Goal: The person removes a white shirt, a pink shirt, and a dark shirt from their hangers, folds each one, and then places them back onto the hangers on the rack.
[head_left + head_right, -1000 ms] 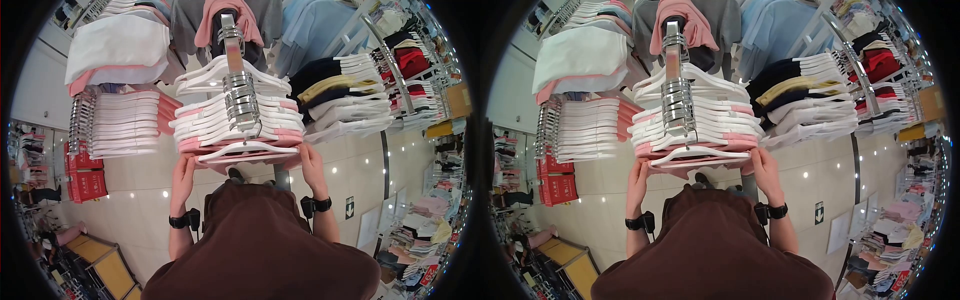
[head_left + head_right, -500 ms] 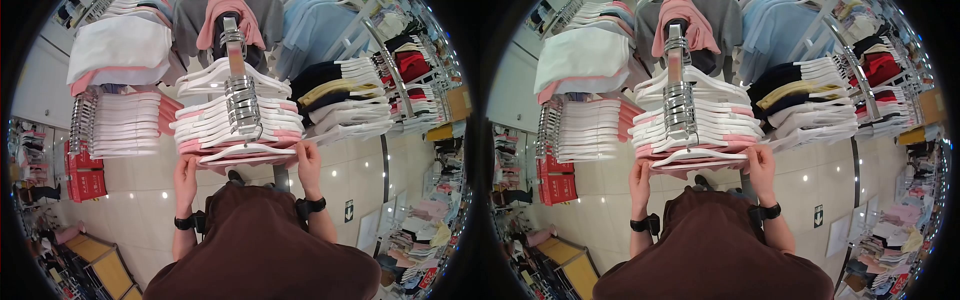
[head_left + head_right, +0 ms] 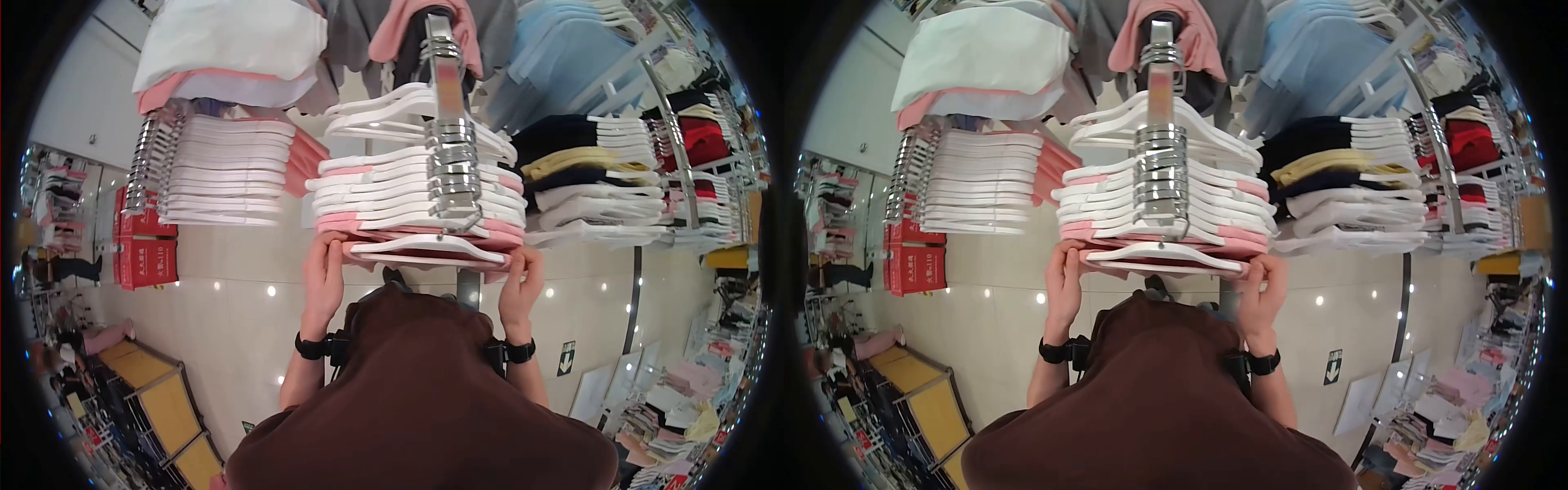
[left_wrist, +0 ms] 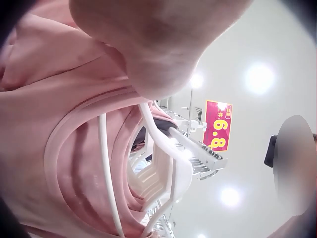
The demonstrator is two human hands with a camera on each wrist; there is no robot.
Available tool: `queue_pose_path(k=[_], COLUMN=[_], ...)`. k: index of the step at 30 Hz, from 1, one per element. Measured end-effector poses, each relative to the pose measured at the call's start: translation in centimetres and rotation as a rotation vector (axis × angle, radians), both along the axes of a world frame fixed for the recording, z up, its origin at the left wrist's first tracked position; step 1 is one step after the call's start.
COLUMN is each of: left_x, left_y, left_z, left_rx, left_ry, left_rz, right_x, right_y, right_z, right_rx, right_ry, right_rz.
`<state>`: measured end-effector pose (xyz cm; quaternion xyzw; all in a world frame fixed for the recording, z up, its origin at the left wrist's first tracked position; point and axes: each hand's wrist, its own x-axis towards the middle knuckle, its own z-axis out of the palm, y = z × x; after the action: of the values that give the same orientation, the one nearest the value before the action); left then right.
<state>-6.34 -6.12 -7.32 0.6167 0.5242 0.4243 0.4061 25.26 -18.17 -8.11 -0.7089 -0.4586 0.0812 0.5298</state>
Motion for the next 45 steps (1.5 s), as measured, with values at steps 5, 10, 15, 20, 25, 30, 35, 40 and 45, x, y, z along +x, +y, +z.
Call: queue_pose_path(k=[5,10,15,20,25,30,35,40,45], left_x=[-1.7,-1.0,-0.7,-0.3,0.1,0.8,0.5,-0.2,-0.9], left_y=[0.8,1.6,1.8,1.4,1.6,2.3,2.1,2.0,2.4], left_z=[-1.0,-0.8,-0.5,0.1,-0.1,1.9,1.5,1.3,2.1], left_rx=[-0.133,-0.144,-0.184,-0.042,0.056,0.056,0.218,0.130,0.005], left_ry=[-0.089,-0.103,-0.194,-0.105,-0.111,-0.185,0.012,-0.079,-0.227], left_rz=[-0.180,-0.170,-0.092,0.015,0.094,0.070,-0.037,-0.043,-0.051], right_x=[0.0,0.3,1.0,2.1,4.8,5.8,7.6,10.0,12.5], right_y=[0.0,0.7,0.7,0.9,6.7,17.6,30.1,36.5,37.8], right_z=[-0.5,0.5,-1.1,-0.4,5.4,9.4,11.3,13.0,16.5], right_rx=[-0.113,-0.119,-0.116,-0.096,-0.039,0.099,0.068,-0.185,-0.087], right_ry=[0.316,0.512,0.408,0.251,0.167,0.099,-0.077,-0.266,-0.617], right_rz=[0.017,0.025,0.011,-0.070,0.026,0.317,0.362,0.392,0.050])
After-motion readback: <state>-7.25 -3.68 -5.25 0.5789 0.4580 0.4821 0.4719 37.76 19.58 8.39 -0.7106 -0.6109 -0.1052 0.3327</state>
